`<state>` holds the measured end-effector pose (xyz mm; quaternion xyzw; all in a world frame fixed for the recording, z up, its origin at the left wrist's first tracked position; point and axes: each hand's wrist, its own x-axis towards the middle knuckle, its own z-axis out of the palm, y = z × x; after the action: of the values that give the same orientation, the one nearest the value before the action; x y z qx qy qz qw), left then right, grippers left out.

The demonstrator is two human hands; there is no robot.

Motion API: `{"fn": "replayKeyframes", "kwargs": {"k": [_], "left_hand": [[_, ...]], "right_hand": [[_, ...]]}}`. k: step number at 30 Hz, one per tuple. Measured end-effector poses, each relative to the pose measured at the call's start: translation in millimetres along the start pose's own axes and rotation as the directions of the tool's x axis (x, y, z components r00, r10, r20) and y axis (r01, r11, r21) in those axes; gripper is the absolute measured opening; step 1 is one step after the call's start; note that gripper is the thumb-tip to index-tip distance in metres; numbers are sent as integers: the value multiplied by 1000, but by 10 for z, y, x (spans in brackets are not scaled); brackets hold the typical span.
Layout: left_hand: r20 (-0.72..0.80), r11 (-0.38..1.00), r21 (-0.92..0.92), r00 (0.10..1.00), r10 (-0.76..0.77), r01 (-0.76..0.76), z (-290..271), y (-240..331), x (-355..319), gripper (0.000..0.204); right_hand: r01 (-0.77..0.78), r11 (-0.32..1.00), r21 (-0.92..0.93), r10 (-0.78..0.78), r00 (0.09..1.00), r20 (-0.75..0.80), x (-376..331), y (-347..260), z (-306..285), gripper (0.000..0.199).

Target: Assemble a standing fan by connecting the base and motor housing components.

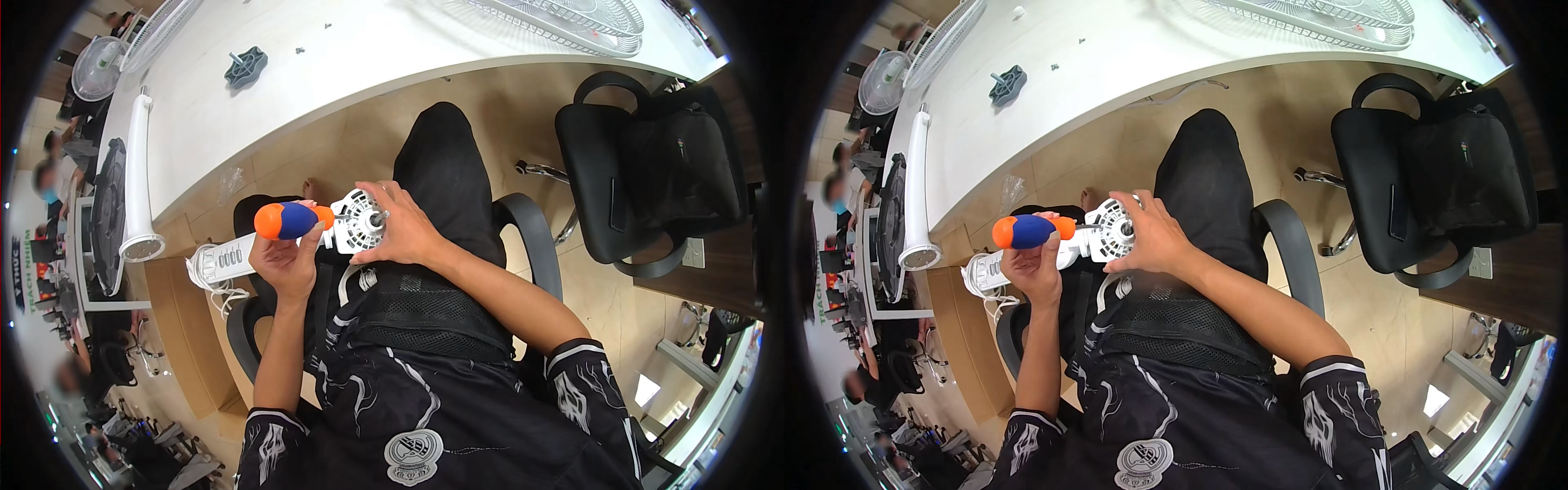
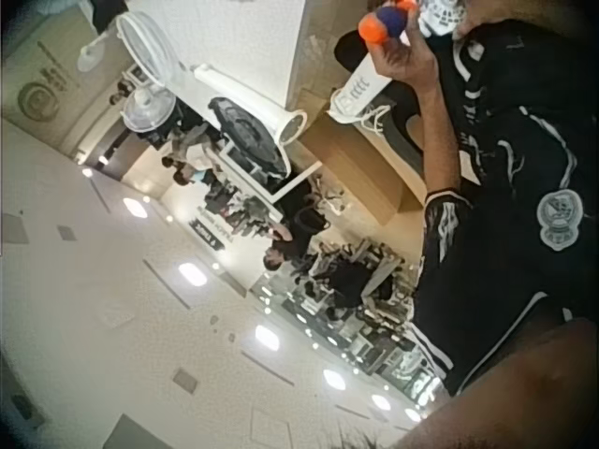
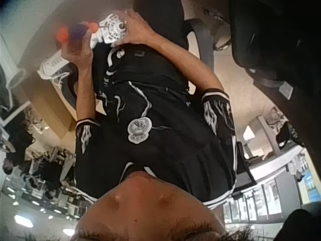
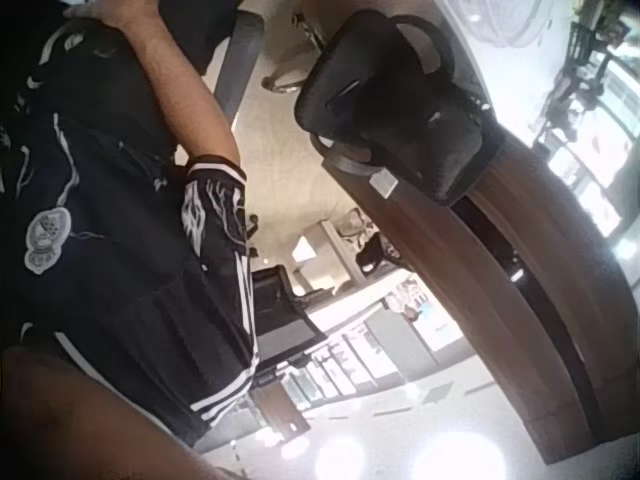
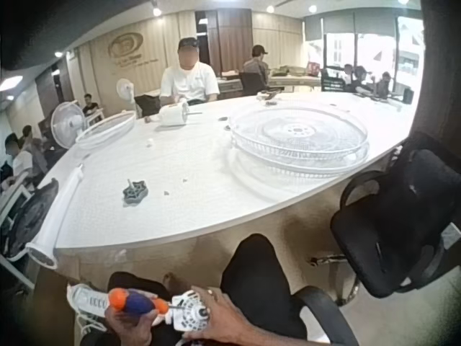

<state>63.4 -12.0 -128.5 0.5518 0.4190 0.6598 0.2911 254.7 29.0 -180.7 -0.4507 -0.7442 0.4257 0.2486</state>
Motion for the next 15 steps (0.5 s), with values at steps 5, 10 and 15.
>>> {"fn": "replayKeyframes", "kwargs": {"k": [5,10,15], "left_hand": [[39,999,32,999,-4,3,35,72,2,31],[38,999,41,999,-5,3,49,99,29,30],[61,998,61,998,-9,5,28,131,37,31]], "right_hand": [[-16,1000,21,16,1000,-11,31,-20,3,114],[-34,999,34,34,999,2,42,-47,-10,113],[7,999,52,-7,1000,-8,-16,-12,-7,113]]}}
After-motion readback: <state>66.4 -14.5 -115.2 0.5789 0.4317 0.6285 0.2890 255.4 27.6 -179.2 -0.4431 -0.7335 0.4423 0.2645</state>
